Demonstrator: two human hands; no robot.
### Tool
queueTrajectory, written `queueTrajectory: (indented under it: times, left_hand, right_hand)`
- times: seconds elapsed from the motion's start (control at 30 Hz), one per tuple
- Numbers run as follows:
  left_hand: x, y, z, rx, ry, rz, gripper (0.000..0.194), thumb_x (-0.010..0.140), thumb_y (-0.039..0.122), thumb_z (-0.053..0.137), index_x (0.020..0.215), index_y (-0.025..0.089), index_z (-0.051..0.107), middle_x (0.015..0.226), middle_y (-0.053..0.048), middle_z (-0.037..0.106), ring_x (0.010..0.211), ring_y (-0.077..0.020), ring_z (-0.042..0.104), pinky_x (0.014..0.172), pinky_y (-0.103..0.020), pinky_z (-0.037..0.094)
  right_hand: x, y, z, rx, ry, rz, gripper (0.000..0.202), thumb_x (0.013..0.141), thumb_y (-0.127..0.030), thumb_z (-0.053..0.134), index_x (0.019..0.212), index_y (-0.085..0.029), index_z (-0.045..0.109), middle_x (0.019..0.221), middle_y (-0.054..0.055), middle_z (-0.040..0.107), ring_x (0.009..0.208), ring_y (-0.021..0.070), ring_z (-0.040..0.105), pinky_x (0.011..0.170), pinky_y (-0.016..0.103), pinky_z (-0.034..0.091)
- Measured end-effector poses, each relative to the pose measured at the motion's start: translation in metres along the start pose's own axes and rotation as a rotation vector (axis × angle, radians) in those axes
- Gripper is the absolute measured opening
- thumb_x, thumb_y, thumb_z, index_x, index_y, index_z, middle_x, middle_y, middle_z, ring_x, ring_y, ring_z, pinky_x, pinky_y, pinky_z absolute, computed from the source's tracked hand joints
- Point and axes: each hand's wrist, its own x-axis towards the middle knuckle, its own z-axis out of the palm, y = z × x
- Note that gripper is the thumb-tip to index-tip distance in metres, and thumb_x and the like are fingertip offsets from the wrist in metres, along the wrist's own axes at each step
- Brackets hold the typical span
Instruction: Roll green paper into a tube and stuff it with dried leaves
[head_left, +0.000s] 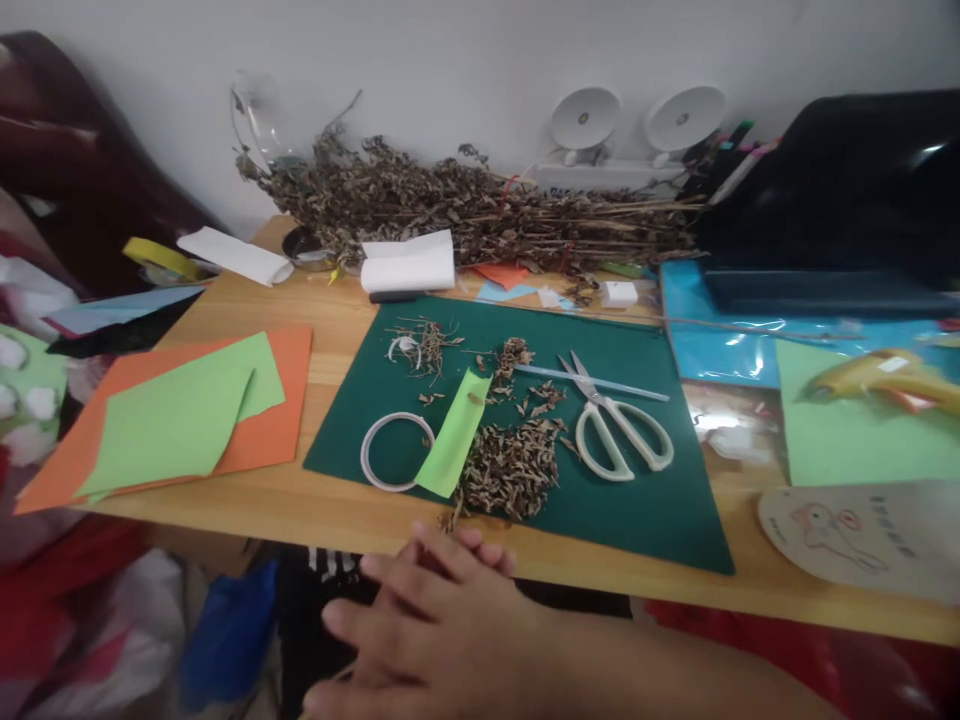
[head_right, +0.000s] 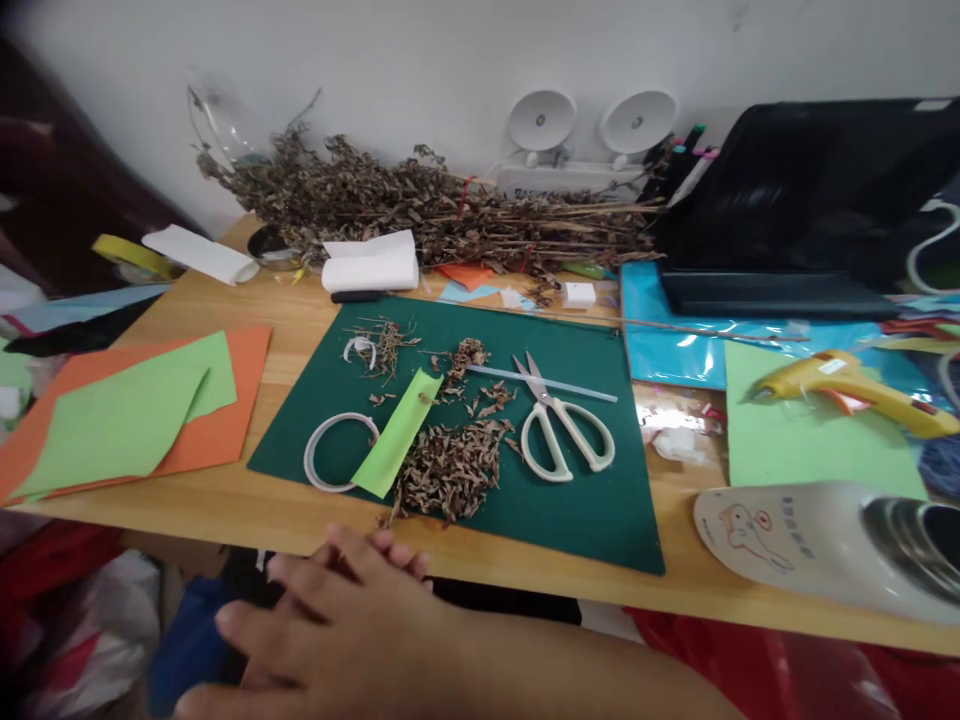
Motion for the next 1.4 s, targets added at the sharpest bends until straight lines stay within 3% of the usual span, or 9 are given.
queueTrajectory:
  times: [0.2, 0.4, 0.5, 0.6, 0.7, 0.9, 1.07, 1.27, 1.4]
  left_hand:
    - [-0.012, -0.005, 0.009, 0.187, 0.169, -0.030, 0.044, 0.083, 0.021, 0.023, 0.070, 0.021, 0.065, 0.056, 0.001, 0.060, 0.064, -0.0119, 0.057, 0.062, -0.021, 0.048]
    - [-0.008, 0.024, 0.026, -0.346, 0.145, -0.073, 0.013, 0.075, 0.023, 0.054, 0.063, 0.018, 0.056, 0.050, 0.006, 0.042, 0.042, -0.0041, 0.040, 0.046, -0.016, 0.038]
    - [0.013, 0.077, 0.017, 0.073, 0.097, 0.278, 0.016, 0.073, 0.029, 0.053, 0.062, 0.017, 0.055, 0.060, 0.002, 0.050, 0.054, -0.0086, 0.048, 0.049, -0.020, 0.041]
    - [0.044, 0.130, -0.005, 0.595, 0.428, 0.775, 0.022, 0.075, 0.033, 0.048, 0.092, 0.022, 0.058, 0.100, -0.002, 0.058, 0.097, -0.0168, 0.052, 0.082, -0.029, 0.043]
    - [0.066, 0.153, -0.017, 1.346, 0.641, 0.862, 0.048, 0.075, 0.041, 0.048, 0.119, 0.022, 0.044, 0.131, -0.006, 0.040, 0.124, -0.0274, 0.029, 0.102, -0.046, 0.021]
    - [0.082, 0.117, 0.013, 2.151, 0.460, 0.756, 0.046, 0.077, 0.056, 0.034, 0.096, 0.025, 0.062, 0.138, -0.009, 0.029, 0.126, -0.0369, 0.019, 0.093, -0.066, 0.013]
    - [0.096, 0.102, 0.022, 2.213, 0.404, 0.799, 0.040, 0.080, 0.052, 0.034, 0.091, 0.028, 0.064, 0.137, -0.007, 0.032, 0.125, -0.0356, 0.020, 0.091, -0.067, 0.010]
    - [0.089, 0.118, 0.019, 2.181, 0.577, 0.856, 0.030, 0.082, 0.031, 0.036, 0.085, 0.026, 0.066, 0.105, -0.006, 0.056, 0.097, -0.0274, 0.048, 0.077, -0.044, 0.037]
    - [0.087, 0.108, 0.023, 2.248, 0.390, 0.710, 0.040, 0.080, 0.044, 0.034, 0.070, 0.020, 0.064, 0.077, -0.007, 0.060, 0.075, -0.0240, 0.054, 0.063, -0.034, 0.038]
  right_hand:
    - [-0.014, 0.027, -0.001, -0.100, 0.035, 0.190, 0.045, 0.086, -0.046, 0.027, 0.123, -0.025, 0.041, 0.131, 0.001, 0.042, 0.120, 0.0268, 0.030, 0.101, 0.050, -0.007]
    - [-0.002, 0.052, -0.026, -0.077, 0.231, 0.330, 0.047, 0.086, -0.051, 0.021, 0.114, -0.026, 0.050, 0.119, 0.001, 0.054, 0.105, 0.0209, 0.046, 0.088, 0.039, 0.029]
    - [0.001, 0.087, -0.035, -0.261, 0.001, 0.714, 0.043, 0.085, -0.049, 0.028, 0.103, -0.023, 0.056, 0.104, 0.005, 0.060, 0.092, 0.0234, 0.051, 0.072, 0.036, 0.035]
    - [0.001, 0.118, -0.033, -0.280, -0.135, 0.816, 0.034, 0.085, -0.041, 0.036, 0.086, -0.017, 0.061, 0.087, 0.009, 0.063, 0.086, 0.0251, 0.053, 0.067, 0.035, 0.036]
    - [0.000, 0.131, -0.022, -0.237, -0.199, 0.813, 0.027, 0.082, -0.038, 0.043, 0.081, -0.019, 0.061, 0.083, 0.006, 0.064, 0.080, 0.0211, 0.056, 0.064, 0.030, 0.036]
    - [0.002, 0.133, -0.005, -0.178, -0.195, 0.834, 0.018, 0.081, -0.026, 0.043, 0.076, -0.021, 0.061, 0.083, 0.001, 0.065, 0.080, 0.0185, 0.057, 0.063, 0.029, 0.033]
    - [0.002, 0.132, -0.006, -0.172, -0.143, 0.865, 0.019, 0.082, -0.030, 0.042, 0.082, -0.021, 0.058, 0.087, 0.002, 0.065, 0.083, 0.0191, 0.056, 0.066, 0.030, 0.031]
    - [0.001, 0.131, -0.005, -0.157, -0.118, 0.852, 0.022, 0.083, -0.031, 0.040, 0.088, -0.022, 0.060, 0.090, 0.003, 0.064, 0.086, 0.0199, 0.055, 0.068, 0.031, 0.030]
    - [0.003, 0.131, -0.007, -0.139, -0.116, 0.811, 0.026, 0.085, -0.031, 0.038, 0.091, -0.022, 0.062, 0.090, 0.004, 0.064, 0.086, 0.0202, 0.054, 0.070, 0.032, 0.031]
